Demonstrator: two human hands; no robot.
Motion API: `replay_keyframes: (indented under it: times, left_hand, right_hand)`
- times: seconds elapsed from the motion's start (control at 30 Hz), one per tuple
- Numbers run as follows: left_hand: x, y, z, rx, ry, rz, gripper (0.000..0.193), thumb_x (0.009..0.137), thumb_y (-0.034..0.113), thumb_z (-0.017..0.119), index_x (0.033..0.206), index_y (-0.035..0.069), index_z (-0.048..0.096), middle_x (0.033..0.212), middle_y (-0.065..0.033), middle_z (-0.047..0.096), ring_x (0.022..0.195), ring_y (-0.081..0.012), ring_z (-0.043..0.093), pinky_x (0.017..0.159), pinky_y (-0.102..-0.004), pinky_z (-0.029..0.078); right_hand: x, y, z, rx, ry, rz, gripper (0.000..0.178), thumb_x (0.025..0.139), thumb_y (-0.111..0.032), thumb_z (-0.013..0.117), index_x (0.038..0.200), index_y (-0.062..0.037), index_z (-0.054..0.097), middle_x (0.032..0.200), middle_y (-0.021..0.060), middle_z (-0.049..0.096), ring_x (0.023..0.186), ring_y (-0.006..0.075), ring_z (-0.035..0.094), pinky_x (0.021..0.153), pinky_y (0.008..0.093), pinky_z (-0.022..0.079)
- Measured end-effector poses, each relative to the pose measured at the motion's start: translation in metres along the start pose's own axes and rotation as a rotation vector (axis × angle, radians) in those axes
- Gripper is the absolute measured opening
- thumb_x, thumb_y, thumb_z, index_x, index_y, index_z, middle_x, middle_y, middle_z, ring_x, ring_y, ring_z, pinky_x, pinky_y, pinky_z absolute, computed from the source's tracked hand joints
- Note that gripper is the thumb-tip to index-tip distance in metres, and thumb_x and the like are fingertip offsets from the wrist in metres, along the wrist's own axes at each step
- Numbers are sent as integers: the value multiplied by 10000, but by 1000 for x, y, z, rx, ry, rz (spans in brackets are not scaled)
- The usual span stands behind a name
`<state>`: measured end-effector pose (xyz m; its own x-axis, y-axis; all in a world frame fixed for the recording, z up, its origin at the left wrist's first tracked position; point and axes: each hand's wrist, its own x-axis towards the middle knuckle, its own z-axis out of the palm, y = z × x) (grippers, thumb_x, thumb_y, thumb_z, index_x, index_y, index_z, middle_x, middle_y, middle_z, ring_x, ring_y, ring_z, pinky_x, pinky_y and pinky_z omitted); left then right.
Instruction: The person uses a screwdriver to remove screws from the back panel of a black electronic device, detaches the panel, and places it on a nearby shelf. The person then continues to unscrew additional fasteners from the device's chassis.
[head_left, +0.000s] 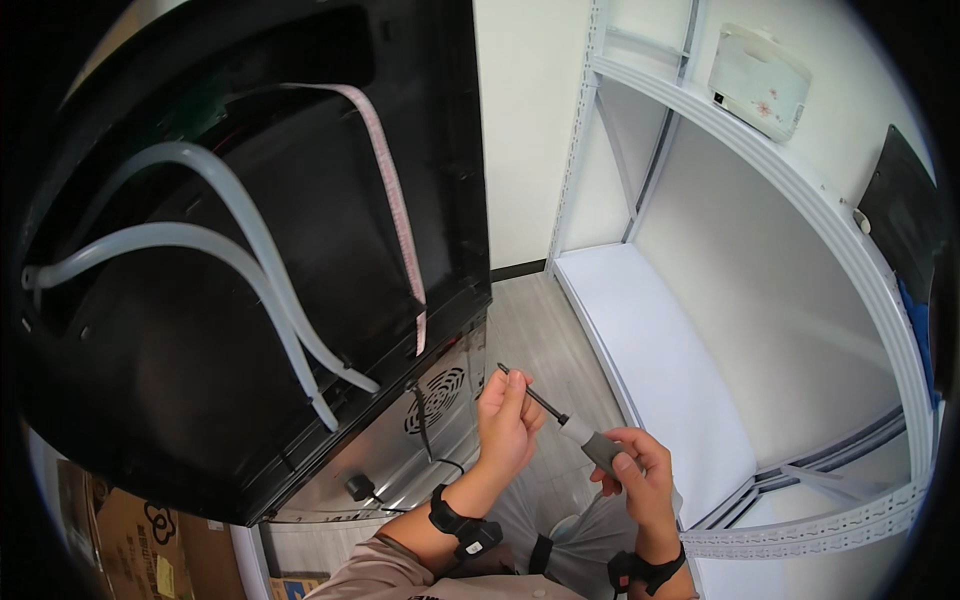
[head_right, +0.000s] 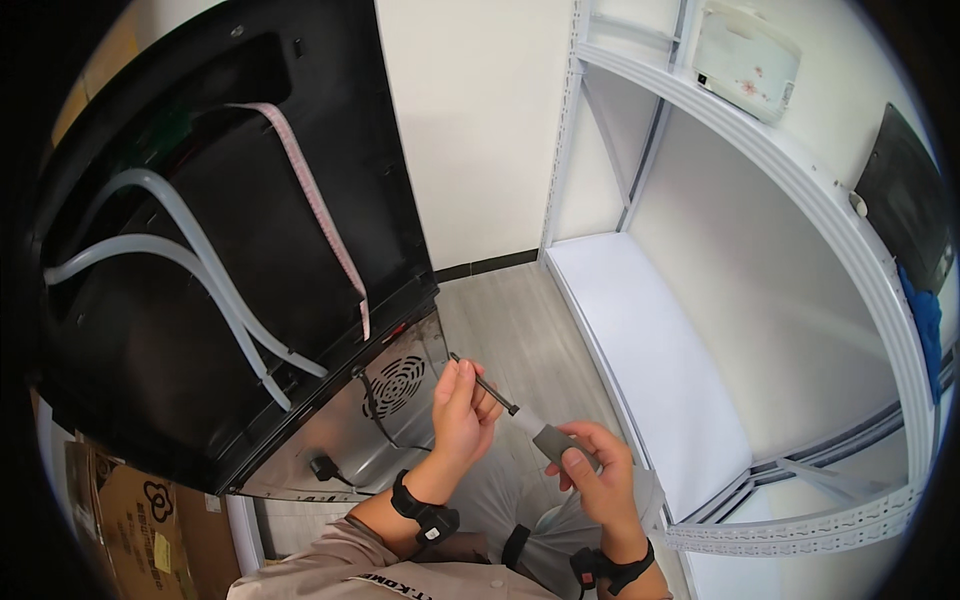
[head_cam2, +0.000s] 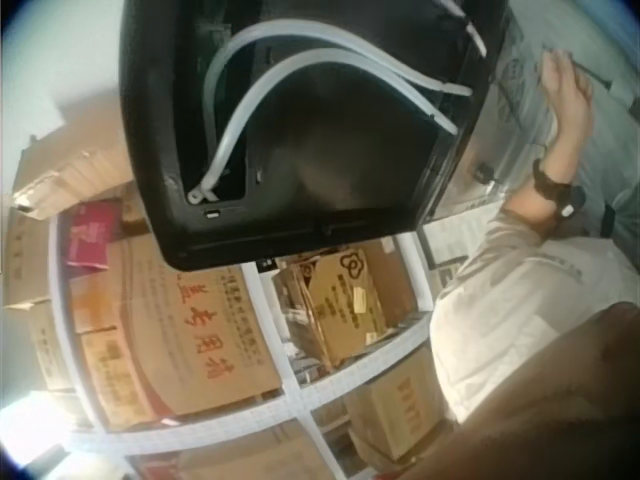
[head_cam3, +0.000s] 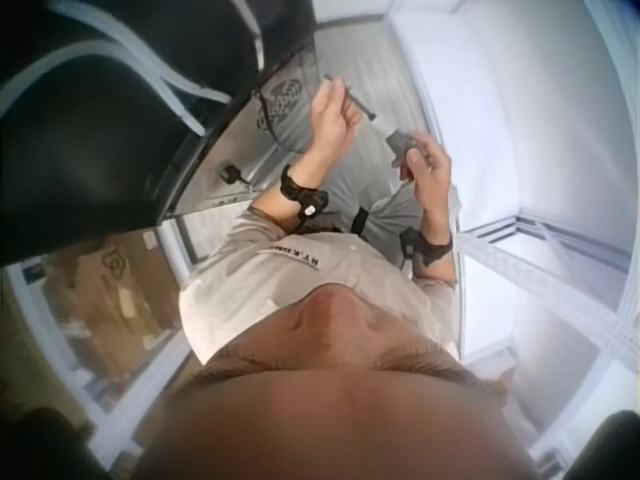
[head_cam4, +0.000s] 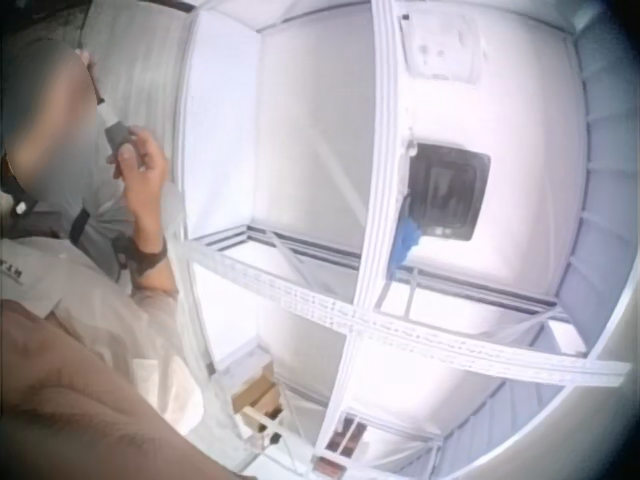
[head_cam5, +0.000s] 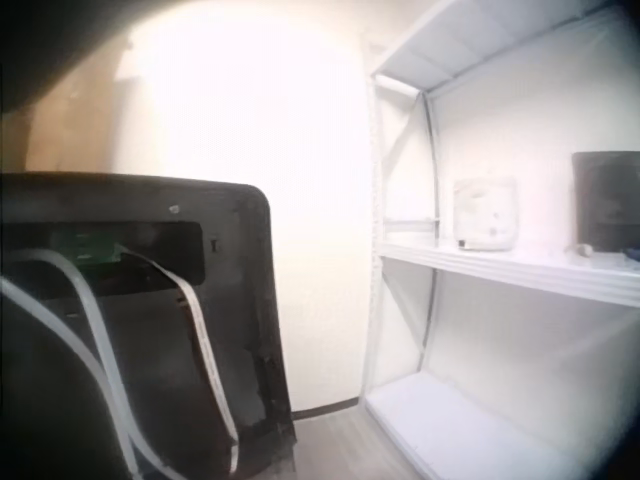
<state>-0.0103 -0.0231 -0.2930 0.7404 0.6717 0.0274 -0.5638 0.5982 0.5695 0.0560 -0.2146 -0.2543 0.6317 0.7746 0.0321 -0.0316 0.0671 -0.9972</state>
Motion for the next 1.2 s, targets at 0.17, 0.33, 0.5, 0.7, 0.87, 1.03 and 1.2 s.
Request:
replay_keyframes:
  times: [0.17, 0.33, 0.5, 0.7, 0.87, 1.03, 1.2]
  left_hand:
    - [7, -7, 13, -23, 58, -4, 233, 1037, 265, 468, 894, 82, 483, 563, 60, 256, 470, -52, 212, 465, -239, 213]
    - [18, 8, 54, 38, 147, -64, 229, 1031, 267, 482, 918, 71, 512, 546, 55, 312, 463, -50, 255, 460, -239, 220]
    - [9, 45, 106, 229, 92, -160, 250, 1016, 285, 518, 946, 51, 571, 544, 66, 373, 463, -29, 289, 450, -229, 218]
    - [-17, 108, 168, 284, 163, -338, 257, 1007, 284, 533, 935, 47, 600, 537, 48, 380, 472, -49, 296, 461, -236, 239]
    - [-44, 170, 223, 276, 223, -396, 260, 998, 287, 551, 936, 43, 620, 537, 49, 404, 468, -50, 310, 454, -234, 236]
    - [-79, 242, 270, 331, 228, -437, 281, 996, 305, 553, 958, 35, 622, 526, 48, 399, 470, -52, 307, 465, -236, 242]
    - [-108, 277, 292, 152, 226, -468, 267, 1009, 293, 524, 985, 36, 595, 587, 72, 253, 501, -63, 233, 476, -224, 230]
  right_hand:
    - [13, -20, -11, -92, -17, 18, 384, 907, -246, 662, 1159, 27, 565, 888, 100, 672, 744, 130, 646, 613, 240, 482]
    - [29, -59, -20, -86, -25, 64, 451, 851, -255, 698, 1172, 24, 544, 862, 84, 667, 704, 128, 628, 566, 230, 455]
    - [23, -126, -34, -68, -73, 272, 406, 836, -110, 647, 1205, 27, 548, 935, 104, 661, 834, 168, 652, 757, 289, 507]
    - [7, -220, -13, 22, -87, 351, 441, 839, -127, 638, 1237, 30, 531, 952, 101, 652, 864, 168, 635, 773, 278, 480]
    - [-19, -299, 21, -3, -103, 376, 454, 860, -122, 637, 1268, 32, 510, 1007, 100, 646, 920, 165, 624, 794, 289, 481]
    - [-45, -365, 47, -25, -162, 373, 454, 877, -127, 647, 1281, 24, 506, 1010, 92, 642, 919, 144, 604, 814, 278, 471]
    - [-68, -390, 64, -25, -193, 333, 445, 876, -141, 652, 1271, 10, 515, 984, 84, 643, 901, 128, 592, 786, 263, 468]
